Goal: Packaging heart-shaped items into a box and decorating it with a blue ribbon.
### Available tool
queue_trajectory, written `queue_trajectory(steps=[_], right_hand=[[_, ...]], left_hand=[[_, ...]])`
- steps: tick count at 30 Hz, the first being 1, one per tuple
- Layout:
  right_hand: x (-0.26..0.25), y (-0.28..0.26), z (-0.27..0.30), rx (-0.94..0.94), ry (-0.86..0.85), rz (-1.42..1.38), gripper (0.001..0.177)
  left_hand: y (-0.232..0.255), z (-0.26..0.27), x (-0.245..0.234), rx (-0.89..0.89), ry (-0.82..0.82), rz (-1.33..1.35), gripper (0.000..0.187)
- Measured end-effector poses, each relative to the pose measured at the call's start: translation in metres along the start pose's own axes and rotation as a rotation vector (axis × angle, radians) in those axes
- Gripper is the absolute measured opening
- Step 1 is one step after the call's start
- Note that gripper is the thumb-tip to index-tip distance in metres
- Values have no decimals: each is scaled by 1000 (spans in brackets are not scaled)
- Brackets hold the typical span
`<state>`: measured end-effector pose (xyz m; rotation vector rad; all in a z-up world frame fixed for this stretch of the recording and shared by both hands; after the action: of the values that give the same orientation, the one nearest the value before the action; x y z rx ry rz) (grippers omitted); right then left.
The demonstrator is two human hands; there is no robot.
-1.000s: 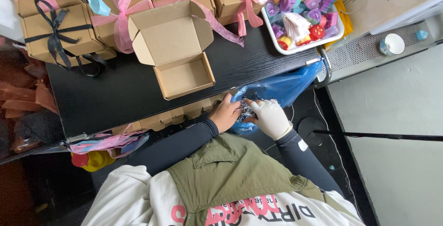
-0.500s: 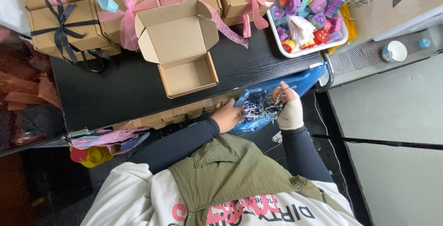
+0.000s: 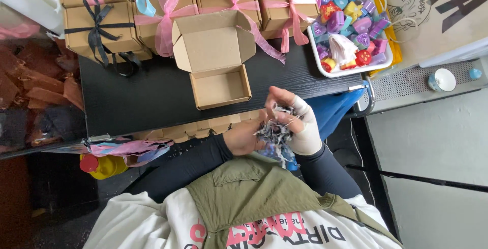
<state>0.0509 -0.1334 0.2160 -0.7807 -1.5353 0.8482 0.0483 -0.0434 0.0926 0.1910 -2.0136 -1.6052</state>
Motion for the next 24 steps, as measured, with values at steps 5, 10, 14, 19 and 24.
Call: queue_trajectory(steps=[5, 10, 14, 19, 24], right_hand=[[58, -10, -13, -413, -129, 953, 36], [95, 13, 3, -711, -298, 1249, 49], [111, 30, 16, -830, -613, 961, 68], [135, 3, -11, -876, -542, 1188, 57], [121, -3, -31, -821, -167, 1497, 49]], left_hand=[[67, 18, 0, -90, 205, 856, 57], [127, 24, -14, 131, 427, 715, 58], [115, 27, -20, 238, 458, 588, 62], [68, 35, -9, 458, 11, 1254, 57], [96, 57, -18, 302, 550, 724, 35]])
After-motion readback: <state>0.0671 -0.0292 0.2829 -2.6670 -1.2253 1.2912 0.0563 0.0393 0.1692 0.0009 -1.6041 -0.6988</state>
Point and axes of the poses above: each hand's wrist, its own z-axis away from the middle knuckle, its own x-axis out of the palm, y = z × x, the point moved 8 cm from there along -z, towards the middle knuckle, and after that the axes turned 4 degrees about -z, right-handed, at the moved point
